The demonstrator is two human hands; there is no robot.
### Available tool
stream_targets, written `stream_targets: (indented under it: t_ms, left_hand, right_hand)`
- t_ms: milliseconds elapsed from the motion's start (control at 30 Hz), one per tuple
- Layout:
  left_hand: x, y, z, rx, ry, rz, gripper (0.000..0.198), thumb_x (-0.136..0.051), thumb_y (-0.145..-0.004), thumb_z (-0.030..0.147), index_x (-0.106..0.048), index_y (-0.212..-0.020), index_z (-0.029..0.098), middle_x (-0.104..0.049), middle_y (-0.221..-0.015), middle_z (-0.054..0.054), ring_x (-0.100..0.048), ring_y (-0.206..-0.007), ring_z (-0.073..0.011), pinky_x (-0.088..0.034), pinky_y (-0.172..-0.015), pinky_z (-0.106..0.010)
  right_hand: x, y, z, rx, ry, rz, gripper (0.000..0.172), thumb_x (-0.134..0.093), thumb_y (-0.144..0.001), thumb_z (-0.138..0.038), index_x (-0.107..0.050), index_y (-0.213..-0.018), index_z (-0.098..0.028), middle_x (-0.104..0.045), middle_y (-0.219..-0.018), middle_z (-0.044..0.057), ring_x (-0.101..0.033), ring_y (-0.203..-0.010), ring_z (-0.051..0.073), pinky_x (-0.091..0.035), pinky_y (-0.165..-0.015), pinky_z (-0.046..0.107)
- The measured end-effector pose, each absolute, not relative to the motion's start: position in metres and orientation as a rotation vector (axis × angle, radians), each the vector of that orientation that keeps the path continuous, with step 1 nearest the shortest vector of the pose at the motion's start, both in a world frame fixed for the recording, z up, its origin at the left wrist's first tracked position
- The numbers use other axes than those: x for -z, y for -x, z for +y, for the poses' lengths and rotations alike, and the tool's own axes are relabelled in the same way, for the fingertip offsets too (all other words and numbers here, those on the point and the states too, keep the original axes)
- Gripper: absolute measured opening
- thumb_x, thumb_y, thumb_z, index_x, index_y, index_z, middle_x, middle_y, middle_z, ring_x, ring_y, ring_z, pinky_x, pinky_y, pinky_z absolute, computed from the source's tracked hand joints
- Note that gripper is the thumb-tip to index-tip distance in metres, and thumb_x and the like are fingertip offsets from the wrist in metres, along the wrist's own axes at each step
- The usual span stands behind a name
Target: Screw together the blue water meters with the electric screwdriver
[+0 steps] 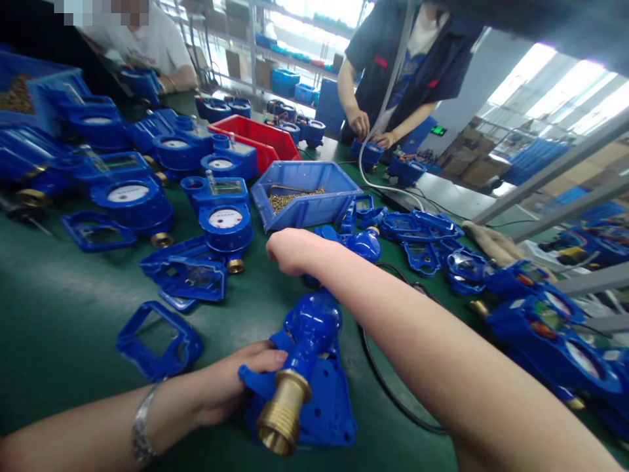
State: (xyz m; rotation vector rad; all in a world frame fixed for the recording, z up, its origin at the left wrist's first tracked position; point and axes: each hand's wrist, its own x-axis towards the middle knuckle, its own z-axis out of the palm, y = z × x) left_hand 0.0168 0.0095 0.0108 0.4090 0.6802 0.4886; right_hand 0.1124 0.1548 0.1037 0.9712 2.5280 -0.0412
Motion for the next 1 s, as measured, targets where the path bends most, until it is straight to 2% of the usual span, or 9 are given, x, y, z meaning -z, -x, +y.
stream_targets:
  t_ms: [100,200,333,500,667,833,900,1000]
  left_hand:
    - [-0.008,-0.018,0.010,-0.490,-0.412,0.663,0.051,-0.072,-0.059,0.038,-0.065,-0.100,0.008,-0.071,-0.086,-0.012,-0.064,-0.082,-0.0250,-0.042,-0.089,-0.041]
    - [-0.006,-0.017,0.011,-0.492,-0.398,0.630,0.056,-0.072,-0.059,0.038,-0.063,-0.105,0.008,-0.070,-0.090,-0.013,-0.064,-0.085,-0.0269,-0.041,-0.090,-0.043]
    - [-0.007,-0.016,0.011,-0.499,-0.382,0.623,0.060,-0.073,-0.059,0.036,-0.060,-0.112,0.010,-0.070,-0.095,-0.013,-0.064,-0.090,-0.0283,-0.042,-0.091,-0.043]
    - [-0.010,-0.016,0.012,-0.504,-0.389,0.619,0.057,-0.072,-0.060,0.036,-0.061,-0.110,0.011,-0.070,-0.099,-0.012,-0.063,-0.096,-0.0290,-0.042,-0.091,-0.041]
    - [-0.009,-0.016,0.013,-0.504,-0.382,0.627,0.061,-0.072,-0.060,0.035,-0.058,-0.115,0.011,-0.069,-0.101,-0.013,-0.062,-0.098,-0.0296,-0.041,-0.092,-0.043]
    - [-0.008,-0.015,0.012,-0.491,-0.368,0.637,0.056,-0.072,-0.060,0.035,-0.062,-0.108,0.009,-0.071,-0.092,-0.013,-0.064,-0.087,-0.0275,-0.042,-0.090,-0.044]
    - [-0.008,-0.015,0.011,-0.486,-0.362,0.656,0.053,-0.072,-0.060,0.035,-0.063,-0.106,0.010,-0.071,-0.090,-0.012,-0.065,-0.083,-0.0255,-0.042,-0.089,-0.043]
    - [-0.007,-0.016,0.011,-0.480,-0.347,0.675,0.054,-0.073,-0.059,0.035,-0.062,-0.105,0.010,-0.071,-0.089,-0.012,-0.065,-0.081,-0.0240,-0.043,-0.088,-0.041]
  right_hand:
    - [-0.072,-0.108,0.169,-0.117,-0.940,2.492,0.022,-0.056,-0.076,-0.002,-0.067,-0.093,-0.008,-0.069,-0.094,0.014,-0.063,-0.095,0.026,-0.043,-0.081,0.036]
    - [-0.051,-0.110,0.176,-0.192,-0.866,2.440,0.015,-0.053,-0.085,-0.011,-0.064,-0.094,-0.009,-0.068,-0.093,0.010,-0.061,-0.097,0.022,-0.042,-0.088,0.041]
    - [-0.038,-0.108,0.183,-0.187,-0.808,2.364,0.022,-0.051,-0.090,-0.029,-0.059,-0.101,-0.012,-0.063,-0.097,0.006,-0.061,-0.091,0.018,-0.049,-0.083,0.040]
    - [-0.033,-0.101,0.186,-0.068,-0.807,2.324,0.021,-0.052,-0.090,-0.029,-0.059,-0.102,-0.013,-0.061,-0.102,0.006,-0.060,-0.091,0.017,-0.051,-0.081,0.037]
    - [-0.034,-0.099,0.188,0.082,-0.995,2.340,0.021,-0.053,-0.089,-0.029,-0.059,-0.103,-0.014,-0.060,-0.105,0.007,-0.059,-0.094,0.018,-0.050,-0.083,0.039]
    - [-0.048,-0.100,0.196,0.353,-1.407,2.467,0.016,-0.058,-0.086,-0.024,-0.060,-0.094,-0.012,-0.061,-0.101,0.006,-0.059,-0.096,0.019,-0.048,-0.085,0.041]
    - [-0.059,-0.104,0.199,0.556,-1.626,2.549,0.005,-0.065,-0.078,-0.014,-0.061,-0.078,-0.011,-0.063,-0.088,0.006,-0.060,-0.093,0.020,-0.047,-0.086,0.042]
    - [-0.078,-0.118,0.197,1.077,-1.960,2.629,0.014,-0.064,-0.065,-0.003,-0.056,-0.058,-0.012,-0.060,-0.061,0.003,-0.063,-0.072,0.020,-0.051,-0.075,0.039]
